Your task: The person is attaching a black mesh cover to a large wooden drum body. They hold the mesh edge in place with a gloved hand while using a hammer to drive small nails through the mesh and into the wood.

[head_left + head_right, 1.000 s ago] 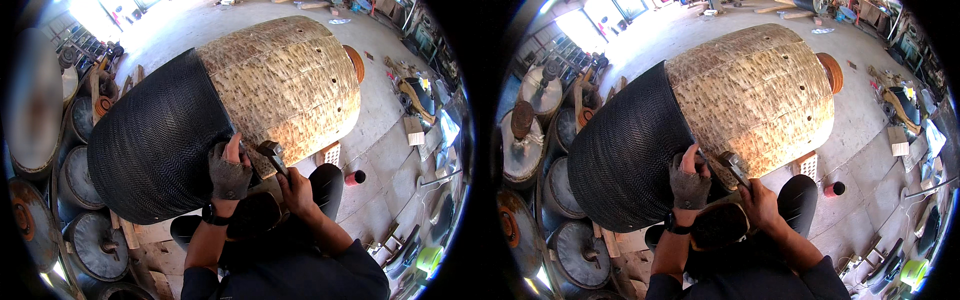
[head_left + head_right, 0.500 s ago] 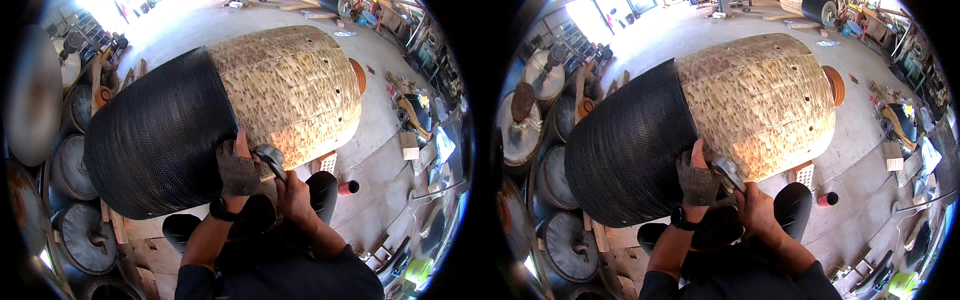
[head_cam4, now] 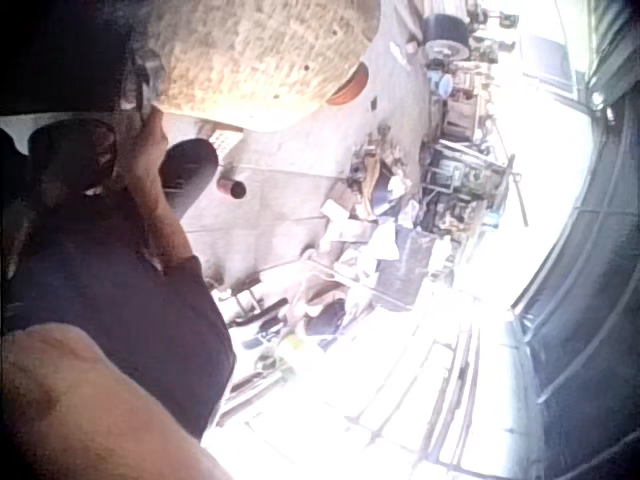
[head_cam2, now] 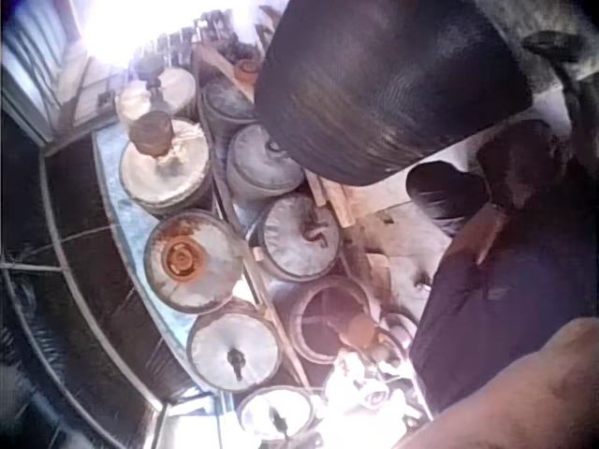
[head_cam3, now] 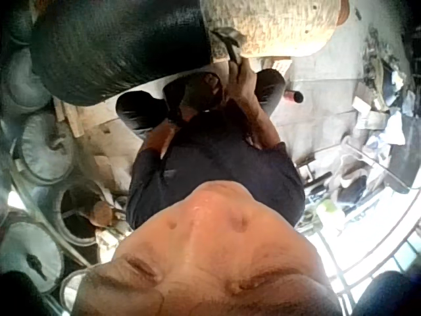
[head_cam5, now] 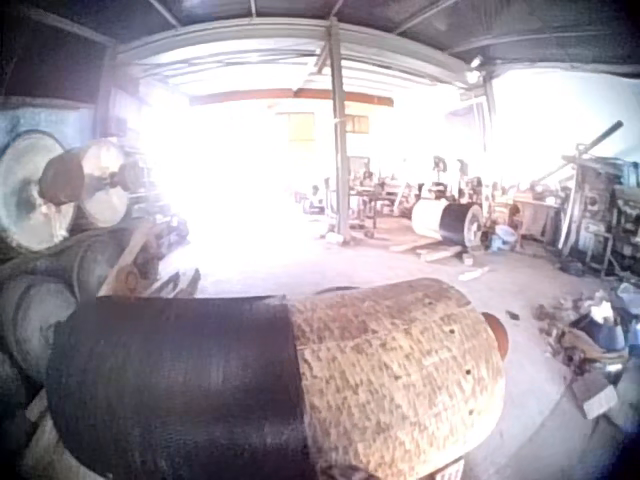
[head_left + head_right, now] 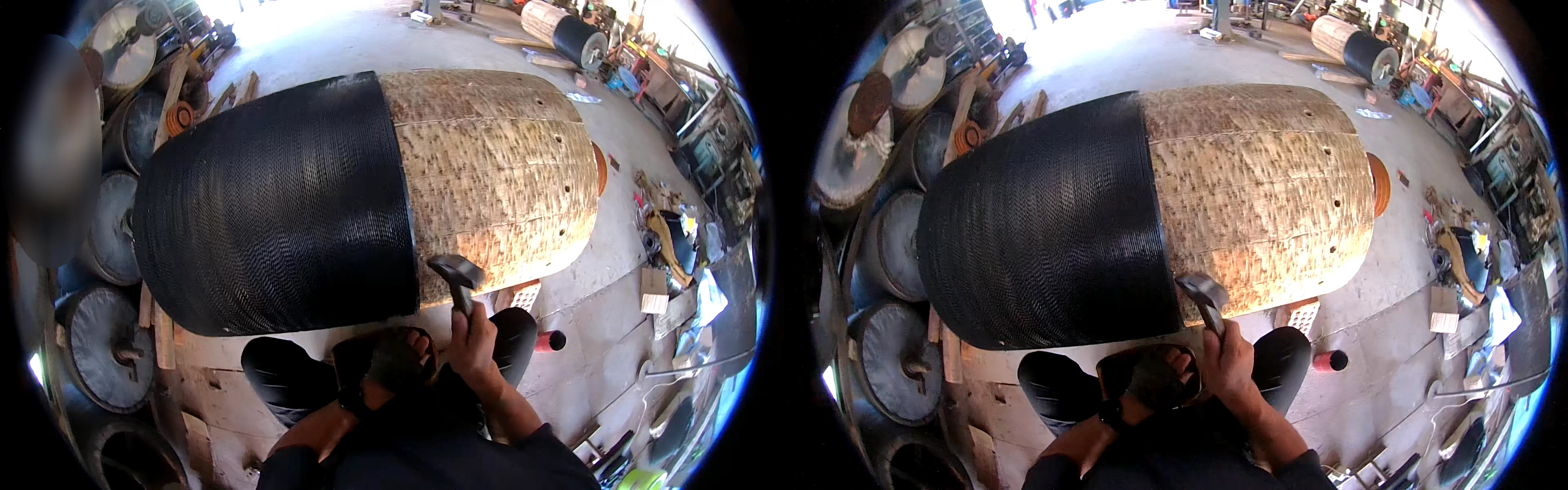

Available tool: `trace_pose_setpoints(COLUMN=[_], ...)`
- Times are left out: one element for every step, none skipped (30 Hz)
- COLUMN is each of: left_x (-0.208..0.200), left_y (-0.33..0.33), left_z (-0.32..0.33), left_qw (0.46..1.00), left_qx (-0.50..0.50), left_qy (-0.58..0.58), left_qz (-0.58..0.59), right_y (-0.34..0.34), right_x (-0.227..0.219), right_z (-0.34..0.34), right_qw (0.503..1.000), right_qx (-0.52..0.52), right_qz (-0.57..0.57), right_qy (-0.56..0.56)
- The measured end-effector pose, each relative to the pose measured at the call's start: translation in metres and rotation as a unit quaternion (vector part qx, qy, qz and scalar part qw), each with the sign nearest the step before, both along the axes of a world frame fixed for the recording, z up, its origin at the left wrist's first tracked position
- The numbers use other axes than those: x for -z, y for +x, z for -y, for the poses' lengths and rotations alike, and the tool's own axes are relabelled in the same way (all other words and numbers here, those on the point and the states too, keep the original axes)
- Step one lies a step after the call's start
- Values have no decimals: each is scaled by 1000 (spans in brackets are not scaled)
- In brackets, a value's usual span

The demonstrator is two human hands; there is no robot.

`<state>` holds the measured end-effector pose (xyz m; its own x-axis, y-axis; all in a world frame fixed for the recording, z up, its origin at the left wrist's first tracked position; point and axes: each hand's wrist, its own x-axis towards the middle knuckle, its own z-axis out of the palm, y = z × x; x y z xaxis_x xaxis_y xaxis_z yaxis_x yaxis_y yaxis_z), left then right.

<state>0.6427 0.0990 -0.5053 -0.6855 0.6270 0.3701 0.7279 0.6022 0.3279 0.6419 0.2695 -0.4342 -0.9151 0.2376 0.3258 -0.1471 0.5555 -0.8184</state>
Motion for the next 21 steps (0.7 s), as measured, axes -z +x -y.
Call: trace_pose_setpoints(left_x=[4, 8, 13, 20, 25, 27, 29, 30, 33, 36, 40, 41, 44, 48, 57, 67, 76, 64, 40, 25, 26], left_y=[1, 0, 1, 0, -1, 0, 2, 3, -2, 1, 2, 0, 0, 0, 0, 0, 0, 5, 2, -1, -2], left_z=[0, 0, 0, 0, -1, -2, -3, -4, -7, -8, -9, -11, -11, -11, -11, -13, -15, -12, -9, -6, -6], left_qw=[1000, 1000, 1000, 998, 996, 997, 998, 998, 999, 999, 999, 998, 998, 997, 996, 996, 995, 991, 986, 978, 984], left_qx=[6, 13, 24, 36, 48, 52, 57, 62, 47, 37, 27, 39, 53, 66, 67, 68, 69, 56, 35, 15, 50], left_qy=[-3, -7, -1, 5, 11, 7, 4, 1, -4, -11, -17, -7, -2, 4, 7, 9, 11, 49, 86, 123, 108], left_qz=[6, 12, -15, -43, -71, -48, -26, -4, 3, 20, 37, 39, 43, 47, 56, 63, 69, 107, 137, 165, 131], right_y=[3, 5, 6, 3, 0, -10, -15, -14, -14, -2, 7, 8, 6, 3, -2, -7, -13, -12, -10, -4, 7], right_x=[5, 13, 17, 19, 18, 13, 11, 13, 7, -2, -6, 3, 10, 17, 12, 8, -2, 7, 3, -6, -8], right_z=[-2, -6, -6, -4, -2, 6, 11, 11, 10, 11, 12, 9, 5, -1, 3, 7, 17, 14, 15, 17, 18], right_qw=[998, 993, 983, 992, 998, 999, 994, 995, 997, 998, 999, 990, 988, 985, 991, 994, 989, 994, 998, 1000, 999], right_qx=[2, 3, 3, -2, -6, 8, 22, 15, 5, -2, -9, 1, -9, -19, -3, 11, 53, 30, 27, 23, 32], right_qz=[-61, -121, -181, -121, -57, -24, 8, -12, -30, -38, -46, -140, -155, -170, -121, -70, 47, 60, 39, 19, 5], right_qy=[-1, -2, -8, -24, -35, 34, 104, 98, 73, 46, 19, -7, 11, 29, 58, 88, 129, 91, 50, 9, -29])
